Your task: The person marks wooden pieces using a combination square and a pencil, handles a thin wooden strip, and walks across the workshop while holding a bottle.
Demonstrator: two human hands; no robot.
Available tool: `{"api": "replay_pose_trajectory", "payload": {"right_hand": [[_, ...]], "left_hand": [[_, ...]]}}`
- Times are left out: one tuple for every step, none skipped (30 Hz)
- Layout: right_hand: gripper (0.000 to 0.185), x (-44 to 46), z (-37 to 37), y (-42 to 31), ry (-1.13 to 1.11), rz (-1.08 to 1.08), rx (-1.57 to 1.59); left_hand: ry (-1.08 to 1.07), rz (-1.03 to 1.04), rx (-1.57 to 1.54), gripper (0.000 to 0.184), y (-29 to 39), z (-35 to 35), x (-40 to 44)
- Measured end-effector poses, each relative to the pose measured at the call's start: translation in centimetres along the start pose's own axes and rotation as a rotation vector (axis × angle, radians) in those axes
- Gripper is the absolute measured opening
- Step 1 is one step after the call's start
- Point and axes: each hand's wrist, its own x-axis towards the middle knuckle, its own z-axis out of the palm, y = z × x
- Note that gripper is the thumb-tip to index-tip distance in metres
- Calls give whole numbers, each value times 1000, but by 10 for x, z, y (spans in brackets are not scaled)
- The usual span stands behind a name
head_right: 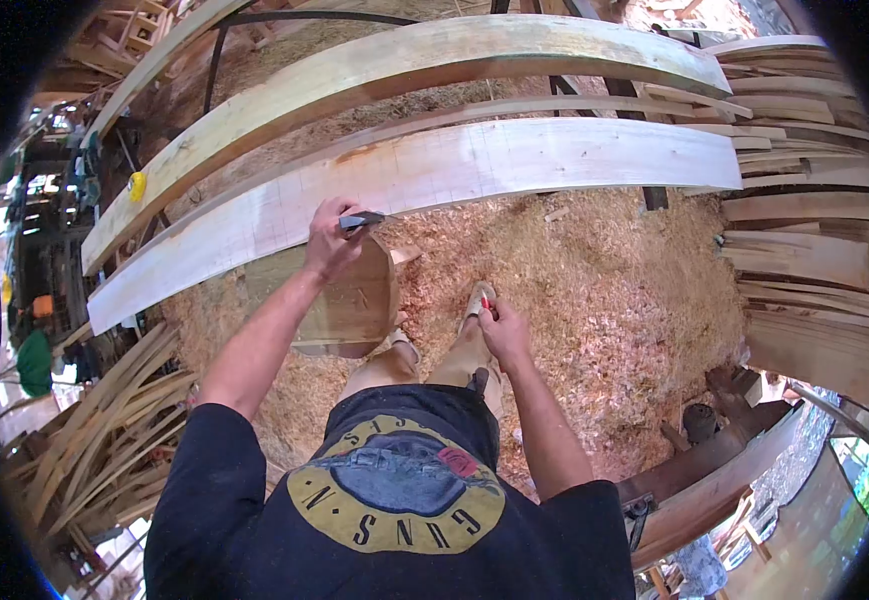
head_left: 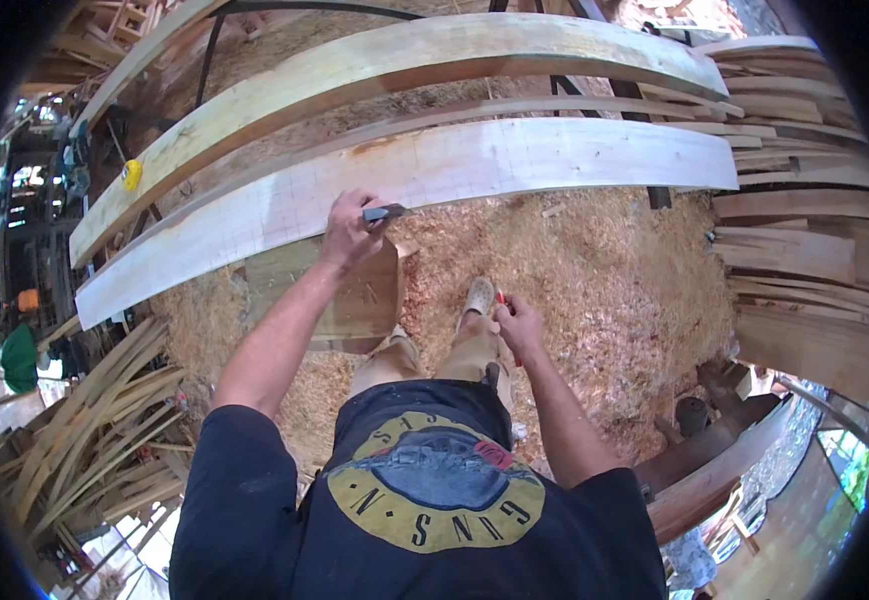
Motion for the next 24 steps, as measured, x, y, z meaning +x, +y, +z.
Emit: {"api": "replay_pose_trajectory", "payload": {"right_hand": [[38,-1,7,-1,7,-4,15],[37,-4,12,-1,0,-7,48],[37,-7,16,-3,-8,-10,81],[36,-11,19,-6,-15,-13,113],[36,-13,22,-8,-15,-13,123],[35,-14,25,-8,-16,-13,131],[34,-14,28,-7,-19,-15,140],[33,-15,30,-6,-16,-1,140],[32,-17,32,-8,-12,14,141],[30,-19,32,-10,-8,28,143],[30,-20,32,-11,-6,16,116],[30,-21,32,-12,-3,4,88],[30,-21,32,-14,1,-9,61],[30,-21,32,-16,8,-22,64],[30,-21,34,-18,15,-35,67],[30,-20,35,-20,21,-49,69],[30,-19,36,-22,18,-51,72],[30,-18,37,-25,15,-52,75],[30,-17,38,-27,11,-54,77],[31,-16,40,-30,3,-64,88],[32,-15,42,-33,-5,-76,99],[33,-14,44,-36,-13,-87,111],[34,-12,45,-39,-19,-94,88],[35,-12,43,-45,-26,-100,65]], "left_hand": [[3,12,-3,18,-1,0,0],[-3,6,-3,17,-2,0,0],[-8,0,-2,17,0,-1,1],[-13,-7,-2,16,1,-1,1],[-18,-3,-2,19,0,-1,1],[-21,-2,-2,21,-1,0,1],[-24,-2,0,24,-1,0,0],[-16,-4,4,25,-1,1,0],[-8,-5,8,26,0,1,0],[-1,-6,13,26,0,2,0],[-8,0,21,26,-1,2,0],[-15,6,28,26,-2,2,-1],[-21,13,35,26,-3,3,-1],[-13,12,32,26,-3,4,-1],[-5,12,29,25,-2,3,0],[4,10,26,25,-1,3,1],[12,11,18,22,1,2,1],[20,11,11,19,2,3,2],[28,11,2,16,2,3,2],[26,15,4,16,2,3,1],[26,19,7,16,1,4,1],[25,24,9,16,-1,5,1],[23,26,9,16,-2,5,0],[20,27,8,15,-2,5,0]]}}
